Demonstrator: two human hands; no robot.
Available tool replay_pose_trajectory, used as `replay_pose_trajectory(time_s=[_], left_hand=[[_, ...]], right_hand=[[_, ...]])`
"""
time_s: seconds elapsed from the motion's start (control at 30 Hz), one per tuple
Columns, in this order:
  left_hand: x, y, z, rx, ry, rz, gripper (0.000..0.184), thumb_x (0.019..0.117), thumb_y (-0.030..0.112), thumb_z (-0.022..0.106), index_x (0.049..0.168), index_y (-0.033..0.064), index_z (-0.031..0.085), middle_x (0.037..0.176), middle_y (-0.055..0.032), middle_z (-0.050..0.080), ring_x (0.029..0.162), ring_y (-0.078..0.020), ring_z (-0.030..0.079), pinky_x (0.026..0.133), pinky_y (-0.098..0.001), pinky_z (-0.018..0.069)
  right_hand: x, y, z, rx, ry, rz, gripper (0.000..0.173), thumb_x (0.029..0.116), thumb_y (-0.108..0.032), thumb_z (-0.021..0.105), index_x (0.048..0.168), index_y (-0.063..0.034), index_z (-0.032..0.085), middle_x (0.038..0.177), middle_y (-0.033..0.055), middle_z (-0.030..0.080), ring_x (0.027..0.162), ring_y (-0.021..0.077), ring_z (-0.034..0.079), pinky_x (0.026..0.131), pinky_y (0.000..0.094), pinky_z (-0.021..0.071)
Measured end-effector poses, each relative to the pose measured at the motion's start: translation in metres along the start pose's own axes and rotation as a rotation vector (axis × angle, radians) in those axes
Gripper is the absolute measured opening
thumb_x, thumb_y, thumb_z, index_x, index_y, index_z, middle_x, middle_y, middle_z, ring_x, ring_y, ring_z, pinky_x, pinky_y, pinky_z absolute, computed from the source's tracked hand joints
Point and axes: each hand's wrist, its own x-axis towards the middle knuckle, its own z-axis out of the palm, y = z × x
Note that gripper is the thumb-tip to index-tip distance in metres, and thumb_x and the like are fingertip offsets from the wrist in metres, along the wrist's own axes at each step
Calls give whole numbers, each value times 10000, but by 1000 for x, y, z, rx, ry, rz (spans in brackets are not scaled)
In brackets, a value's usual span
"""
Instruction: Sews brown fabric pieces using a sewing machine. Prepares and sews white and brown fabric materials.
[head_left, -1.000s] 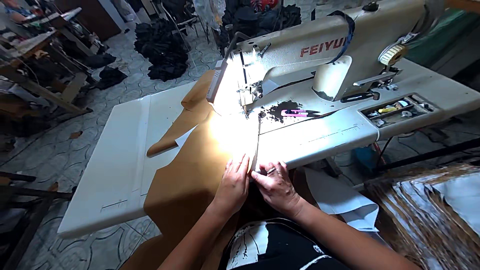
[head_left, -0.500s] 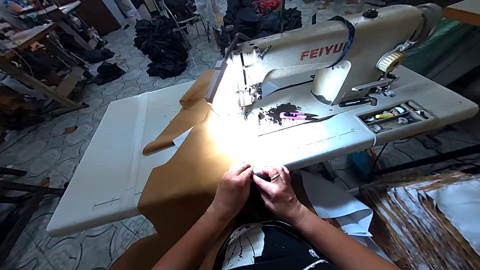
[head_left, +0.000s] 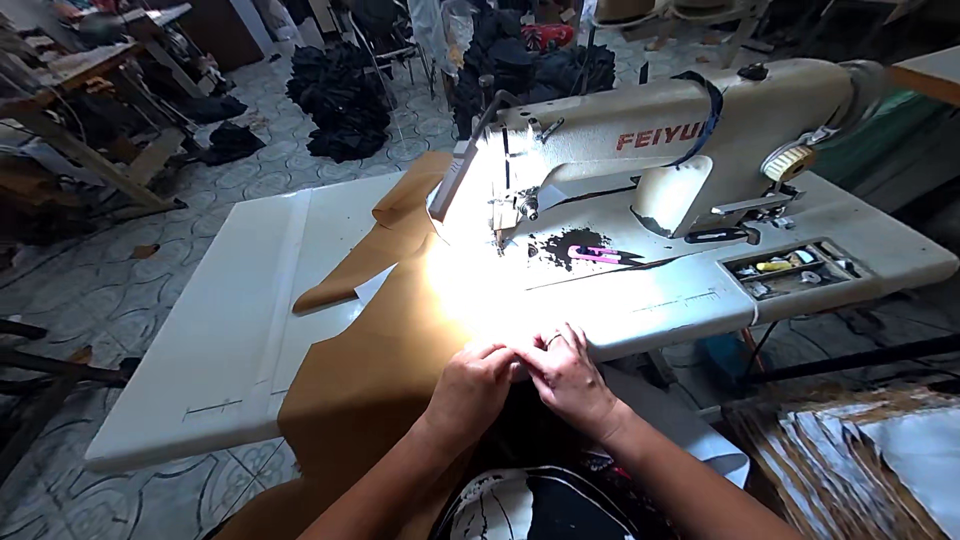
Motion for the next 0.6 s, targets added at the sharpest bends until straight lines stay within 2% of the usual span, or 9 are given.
replay_pose_trajectory(time_s=[0.07, 0.13, 0.17, 0.23, 0.4, 0.5, 0.6], left_hand=[[4, -4, -4, 54, -20, -17, 257, 980, 213, 600, 1052, 45, 780, 1106, -112, 759, 1053, -281, 729, 931, -468, 573], [2, -3, -1, 95, -68, -50, 291, 1002, 261, 568, 1098, 80, 775, 1187, -95, 747, 1172, -305, 690, 1005, -586, 506], [-1, 0, 2, 114, -81, -66, 321, 1012, 284, 554, 1144, 87, 771, 1235, -98, 735, 1211, -326, 671, 1007, -639, 482], [-6, 6, 7, 146, -66, -91, 379, 1023, 316, 505, 1197, 96, 761, 1280, -100, 720, 1241, -347, 655, 999, -683, 465], [-5, 0, 14, 140, -21, -80, 381, 1018, 314, 502, 1210, 106, 757, 1286, -88, 718, 1231, -336, 663, 978, -689, 474], [4, -8, 17, 141, -25, -63, 359, 996, 291, 564, 1238, 98, 745, 1311, -101, 705, 1242, -350, 652, 1001, -690, 455], [14, -5, 13, 169, -80, -109, 413, 1008, 358, 552, 1282, 99, 721, 1371, -113, 668, 1300, -377, 602, 1040, -692, 407]], right_hand=[[3, 2, -5, -27, -16, -33, 283, 914, -154, 605, 1119, -202, 795, 933, 127, 702, 941, 355, 676, 912, 621, 485], [4, 5, -8, -50, -16, -47, 299, 896, -152, 605, 1113, -217, 799, 907, 117, 699, 926, 354, 679, 902, 622, 490], [4, 7, -9, -57, -14, -50, 303, 894, -159, 599, 1110, -224, 800, 896, 112, 691, 915, 348, 674, 891, 609, 491], [4, 10, -12, -58, -15, -53, 304, 888, -167, 598, 1100, -230, 806, 886, 116, 696, 907, 354, 678, 870, 605, 503], [7, 12, -11, -76, -12, -51, 305, 882, -178, 588, 1076, -230, 817, 869, 108, 689, 888, 336, 677, 867, 584, 510], [18, 15, -12, -71, -70, -21, 308, 883, -147, 612, 1118, -185, 808, 928, 152, 719, 967, 394, 686, 921, 639, 491], [29, 20, -13, -77, -126, -1, 323, 880, -149, 621, 1148, -171, 799, 965, 177, 721, 1026, 431, 667, 958, 652, 467]])
